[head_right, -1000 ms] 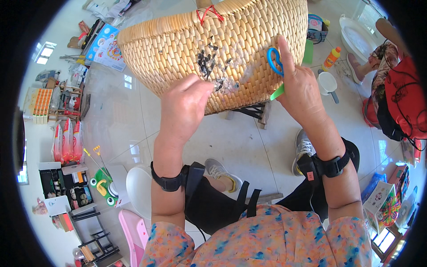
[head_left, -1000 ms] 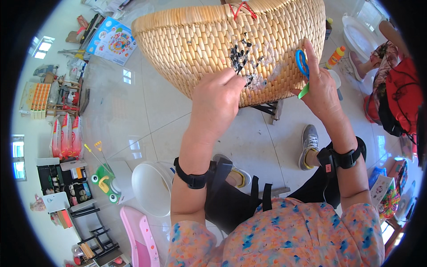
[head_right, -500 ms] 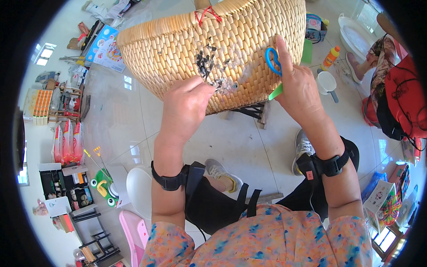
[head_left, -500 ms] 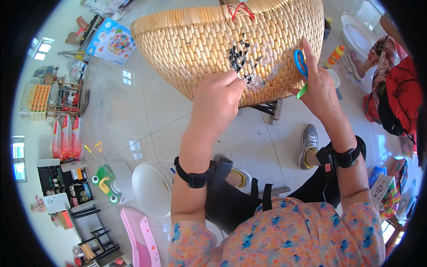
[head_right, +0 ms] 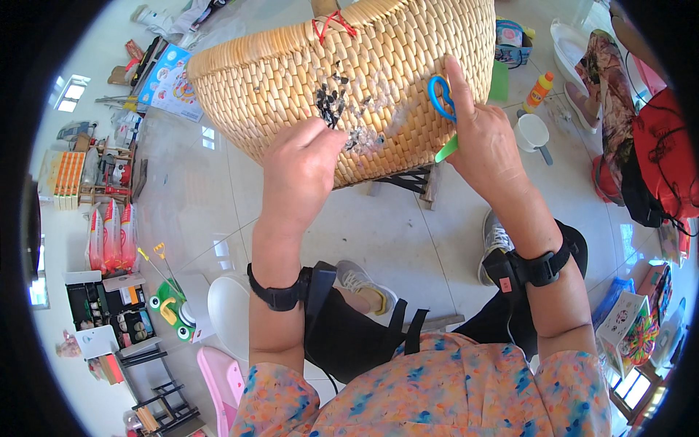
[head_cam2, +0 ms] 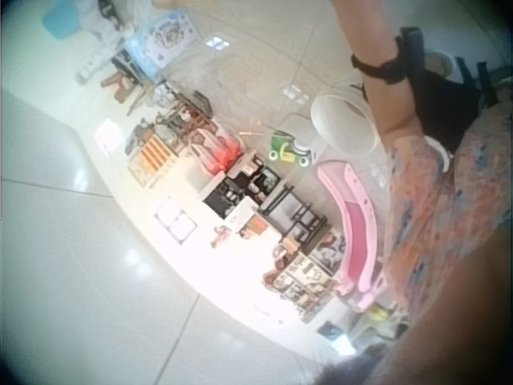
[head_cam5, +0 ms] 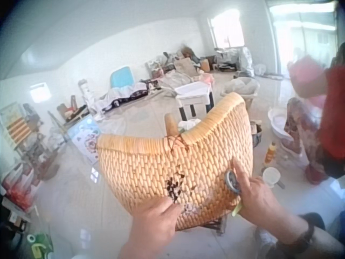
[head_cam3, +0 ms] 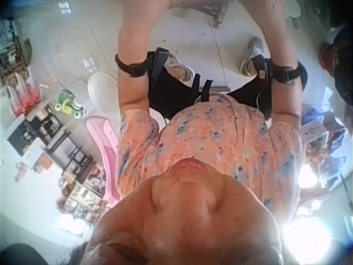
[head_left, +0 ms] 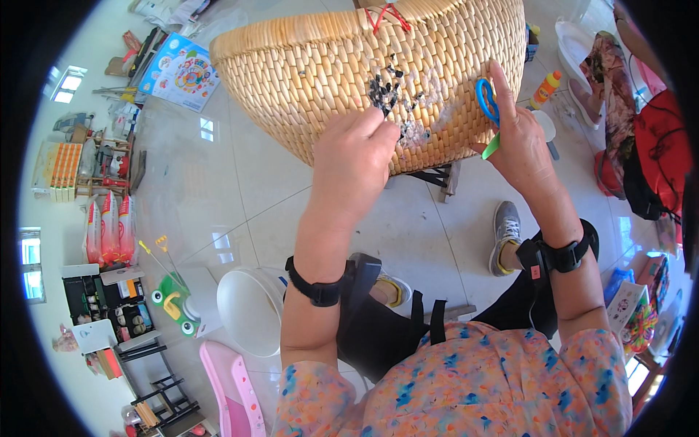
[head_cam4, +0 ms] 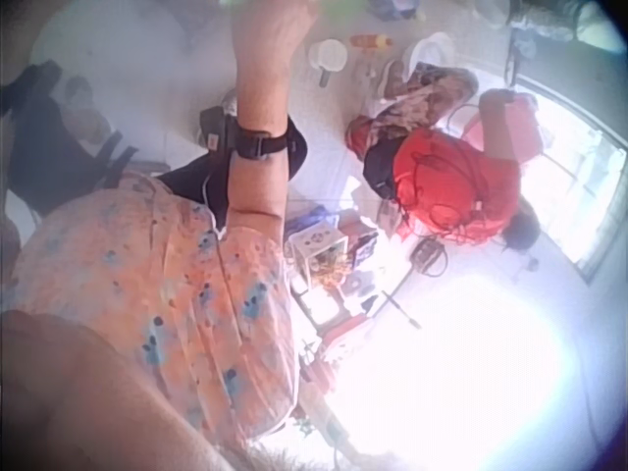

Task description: The person repairs a woven basket by using a pair of scissors to cut and pull out damaged sections of the weave and then applies glue and replacement material by hand to the basket's side.

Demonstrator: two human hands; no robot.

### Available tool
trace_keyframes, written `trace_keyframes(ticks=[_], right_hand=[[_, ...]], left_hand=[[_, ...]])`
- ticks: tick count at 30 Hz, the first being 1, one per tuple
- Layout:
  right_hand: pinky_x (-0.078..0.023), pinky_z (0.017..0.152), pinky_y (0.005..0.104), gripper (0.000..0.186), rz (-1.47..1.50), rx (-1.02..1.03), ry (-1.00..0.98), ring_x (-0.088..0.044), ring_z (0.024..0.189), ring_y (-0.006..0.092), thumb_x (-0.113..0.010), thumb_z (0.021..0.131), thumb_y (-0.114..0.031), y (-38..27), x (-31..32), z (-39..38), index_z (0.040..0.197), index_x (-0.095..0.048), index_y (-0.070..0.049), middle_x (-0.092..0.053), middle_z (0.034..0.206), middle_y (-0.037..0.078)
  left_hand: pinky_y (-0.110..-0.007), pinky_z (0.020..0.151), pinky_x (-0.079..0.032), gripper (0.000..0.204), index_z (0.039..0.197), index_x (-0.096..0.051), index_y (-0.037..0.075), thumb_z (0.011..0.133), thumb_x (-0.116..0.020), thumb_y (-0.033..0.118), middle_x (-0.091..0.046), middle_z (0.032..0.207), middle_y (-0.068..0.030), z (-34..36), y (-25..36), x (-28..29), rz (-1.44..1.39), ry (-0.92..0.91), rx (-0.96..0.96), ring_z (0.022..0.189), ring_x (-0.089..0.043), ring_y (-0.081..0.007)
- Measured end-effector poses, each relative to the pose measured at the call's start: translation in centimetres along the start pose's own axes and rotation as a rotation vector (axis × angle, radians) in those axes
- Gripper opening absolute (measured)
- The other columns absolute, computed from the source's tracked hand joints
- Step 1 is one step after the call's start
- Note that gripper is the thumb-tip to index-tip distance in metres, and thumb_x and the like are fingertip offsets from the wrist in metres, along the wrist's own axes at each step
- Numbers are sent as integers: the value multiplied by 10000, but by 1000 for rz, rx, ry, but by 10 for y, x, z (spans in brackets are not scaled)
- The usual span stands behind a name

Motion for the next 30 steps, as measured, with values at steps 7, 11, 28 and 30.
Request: trace_keyframes(ticks=[7,11,28,30], right_hand=[[-511,747,458,1213,-8,15,-3,-638,853,401,-854,636,-9,-4,2,1,1574,-101,-168,-665,902,188],[-509,742,458,1216,-6,5,-20,-637,842,401,-857,627,-11,-2,0,0,1572,-107,-156,-663,900,187],[-512,745,456,1239,-16,-16,-22,-640,856,398,-871,617,-18,-1,0,1,1575,-102,-180,-660,898,195],[-511,755,459,1233,-33,-8,-6,-641,861,399,-865,624,-12,-1,0,1,1575,-99,-184,-662,904,196]], left_hand=[[-388,643,-470,101,858,-698,42,763,-691,9,-592,756,-85,-1,-2,2,-15,13,25,700,-575,-294],[-380,651,-475,96,861,-700,44,771,-694,11,-604,765,-85,0,1,3,-18,-54,-1,722,-586,-294],[-391,655,-483,99,863,-692,40,769,-716,23,-600,761,-92,-3,-8,3,-6,-31,46,720,-602,-297],[-393,657,-483,94,863,-693,42,773,-712,26,-603,762,-92,-4,-10,9,31,35,84,720,-605,-297]])
Point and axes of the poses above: each hand's wrist, its own z-axis towards the middle knuckle, its own x-axis out of the back of the hand, y = z × x, the point moved 7 cm from there along z, towards the middle knuckle
